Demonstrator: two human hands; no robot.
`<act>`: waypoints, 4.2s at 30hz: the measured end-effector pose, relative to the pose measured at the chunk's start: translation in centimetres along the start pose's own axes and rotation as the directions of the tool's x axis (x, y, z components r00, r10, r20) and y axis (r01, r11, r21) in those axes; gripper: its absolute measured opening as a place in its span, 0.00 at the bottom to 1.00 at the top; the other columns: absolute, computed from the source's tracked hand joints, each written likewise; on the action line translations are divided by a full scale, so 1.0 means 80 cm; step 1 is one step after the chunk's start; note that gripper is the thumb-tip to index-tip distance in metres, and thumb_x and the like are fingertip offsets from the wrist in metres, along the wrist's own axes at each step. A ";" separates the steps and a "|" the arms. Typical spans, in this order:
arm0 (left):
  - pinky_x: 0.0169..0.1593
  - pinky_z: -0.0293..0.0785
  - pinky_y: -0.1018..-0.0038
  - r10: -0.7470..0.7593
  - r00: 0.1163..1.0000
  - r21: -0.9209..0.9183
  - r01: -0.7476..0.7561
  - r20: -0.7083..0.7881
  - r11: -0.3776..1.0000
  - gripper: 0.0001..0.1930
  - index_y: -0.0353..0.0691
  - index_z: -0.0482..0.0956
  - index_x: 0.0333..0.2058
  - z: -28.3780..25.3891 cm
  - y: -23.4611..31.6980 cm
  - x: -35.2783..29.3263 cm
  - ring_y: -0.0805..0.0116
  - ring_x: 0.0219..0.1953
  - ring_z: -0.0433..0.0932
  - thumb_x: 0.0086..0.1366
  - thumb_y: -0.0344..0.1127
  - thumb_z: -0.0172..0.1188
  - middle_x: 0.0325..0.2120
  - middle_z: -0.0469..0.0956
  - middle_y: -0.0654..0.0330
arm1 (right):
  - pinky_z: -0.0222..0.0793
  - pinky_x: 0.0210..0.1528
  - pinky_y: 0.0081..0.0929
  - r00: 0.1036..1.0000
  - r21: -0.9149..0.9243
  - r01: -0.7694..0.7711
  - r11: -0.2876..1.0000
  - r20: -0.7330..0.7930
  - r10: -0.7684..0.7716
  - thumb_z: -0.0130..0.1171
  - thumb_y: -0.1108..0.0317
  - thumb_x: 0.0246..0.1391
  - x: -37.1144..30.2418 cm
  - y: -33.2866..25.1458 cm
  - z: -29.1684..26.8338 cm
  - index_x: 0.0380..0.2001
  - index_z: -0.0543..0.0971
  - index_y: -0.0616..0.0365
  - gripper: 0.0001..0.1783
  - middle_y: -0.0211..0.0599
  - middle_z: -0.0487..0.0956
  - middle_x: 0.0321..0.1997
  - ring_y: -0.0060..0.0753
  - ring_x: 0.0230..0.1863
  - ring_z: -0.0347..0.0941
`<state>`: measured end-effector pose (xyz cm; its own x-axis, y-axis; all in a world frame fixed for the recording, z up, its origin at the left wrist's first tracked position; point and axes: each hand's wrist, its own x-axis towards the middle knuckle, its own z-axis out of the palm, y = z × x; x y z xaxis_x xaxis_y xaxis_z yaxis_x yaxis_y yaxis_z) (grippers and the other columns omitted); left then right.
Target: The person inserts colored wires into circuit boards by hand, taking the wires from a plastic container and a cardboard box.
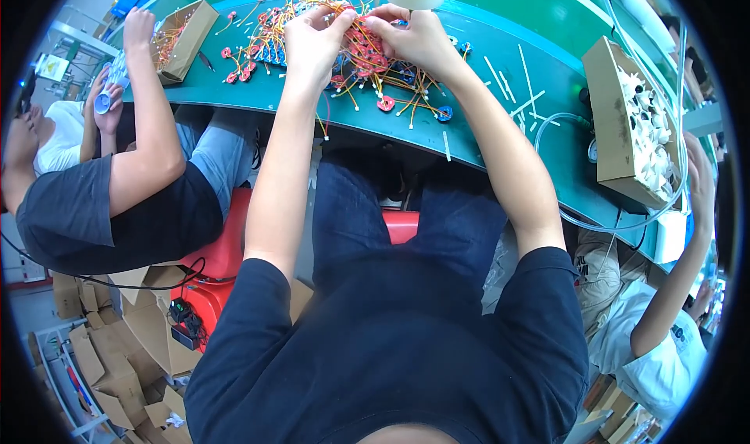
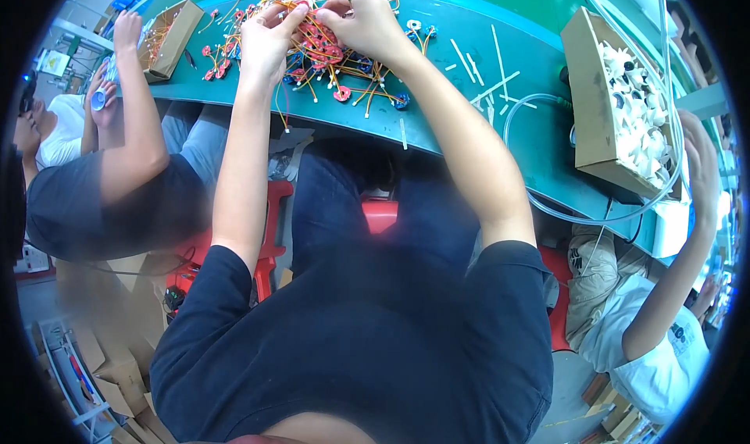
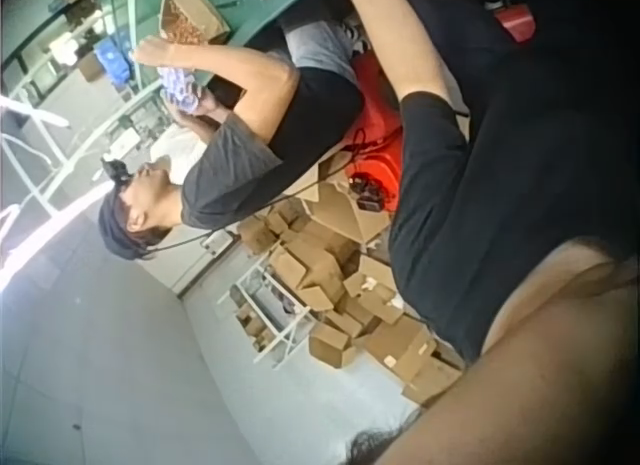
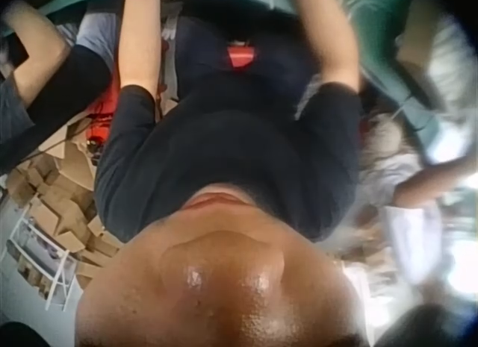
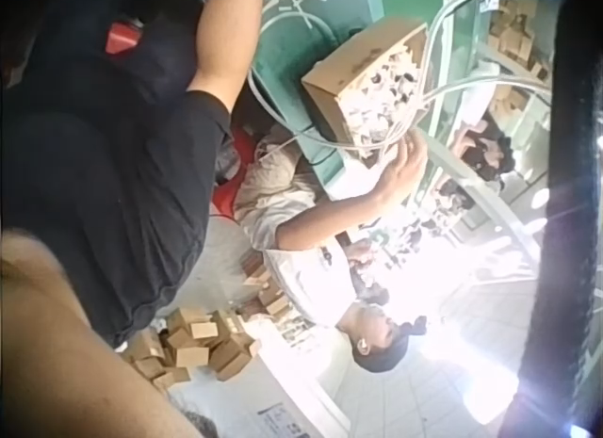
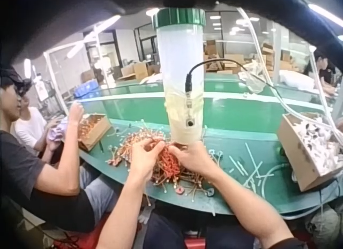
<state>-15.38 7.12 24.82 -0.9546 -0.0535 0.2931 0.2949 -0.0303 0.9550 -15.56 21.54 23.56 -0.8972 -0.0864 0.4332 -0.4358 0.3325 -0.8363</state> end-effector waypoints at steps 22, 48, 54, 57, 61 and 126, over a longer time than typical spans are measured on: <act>0.28 0.70 0.82 0.153 0.973 0.385 -0.210 0.172 0.899 0.12 0.31 0.75 0.32 -0.009 -0.026 0.011 0.77 0.25 0.75 0.54 0.35 0.57 0.22 0.77 0.59 | 0.58 0.19 0.13 0.980 0.213 -0.190 0.958 0.101 0.172 0.54 0.68 0.49 0.004 0.016 -0.010 0.27 0.72 0.60 0.06 0.23 0.66 0.14 0.14 0.16 0.60; 0.23 0.66 0.80 0.249 0.954 0.656 -0.298 0.170 0.694 0.11 0.31 0.77 0.27 0.012 -0.005 -0.003 0.79 0.17 0.70 0.53 0.36 0.58 0.15 0.75 0.57 | 0.65 0.20 0.23 0.982 -0.105 0.132 0.986 -0.123 -0.145 0.58 0.66 0.43 0.012 0.041 0.008 0.21 0.78 0.65 0.10 0.41 0.76 0.16 0.26 0.16 0.71; 0.23 0.66 0.81 0.307 0.946 0.649 -0.296 0.099 0.701 0.11 0.32 0.78 0.28 0.012 -0.012 -0.007 0.80 0.18 0.70 0.53 0.36 0.58 0.16 0.76 0.58 | 0.63 0.20 0.15 0.943 -0.242 0.240 0.940 -0.171 -0.285 0.56 0.69 0.47 0.005 0.021 0.006 0.28 0.76 0.64 0.08 0.32 0.74 0.17 0.16 0.17 0.66; 0.23 0.66 0.81 0.315 0.948 0.570 -0.280 0.038 0.773 0.11 0.31 0.78 0.28 0.006 -0.023 0.003 0.79 0.18 0.71 0.53 0.36 0.58 0.16 0.76 0.59 | 0.65 0.22 0.16 0.998 -0.015 0.005 1.000 -0.069 -0.006 0.57 0.68 0.46 0.006 0.019 -0.002 0.28 0.77 0.63 0.09 0.33 0.75 0.17 0.19 0.17 0.68; 0.22 0.67 0.79 0.264 0.964 0.348 -0.236 -0.034 0.908 0.12 0.30 0.77 0.29 -0.005 -0.029 0.012 0.77 0.18 0.72 0.53 0.36 0.58 0.16 0.76 0.59 | 0.65 0.23 0.17 0.996 -0.241 -0.066 0.968 0.045 0.079 0.57 0.66 0.46 0.008 0.009 -0.014 0.31 0.76 0.62 0.11 0.32 0.75 0.19 0.19 0.19 0.69; 0.31 0.72 0.80 0.202 0.958 0.357 -0.265 0.204 0.896 0.18 0.31 0.73 0.40 -0.008 -0.018 0.005 0.75 0.26 0.76 0.52 0.36 0.60 0.22 0.78 0.57 | 0.66 0.25 0.23 0.986 -0.018 0.166 0.986 0.024 -0.166 0.59 0.64 0.43 0.012 0.030 0.001 0.30 0.77 0.63 0.13 0.40 0.75 0.20 0.29 0.21 0.71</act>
<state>-16.15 6.52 23.51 -0.8635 0.1462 0.4827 0.5019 0.3433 0.7939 -17.48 22.18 21.97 -0.8139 -0.1625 0.5578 -0.5775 0.3303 -0.7466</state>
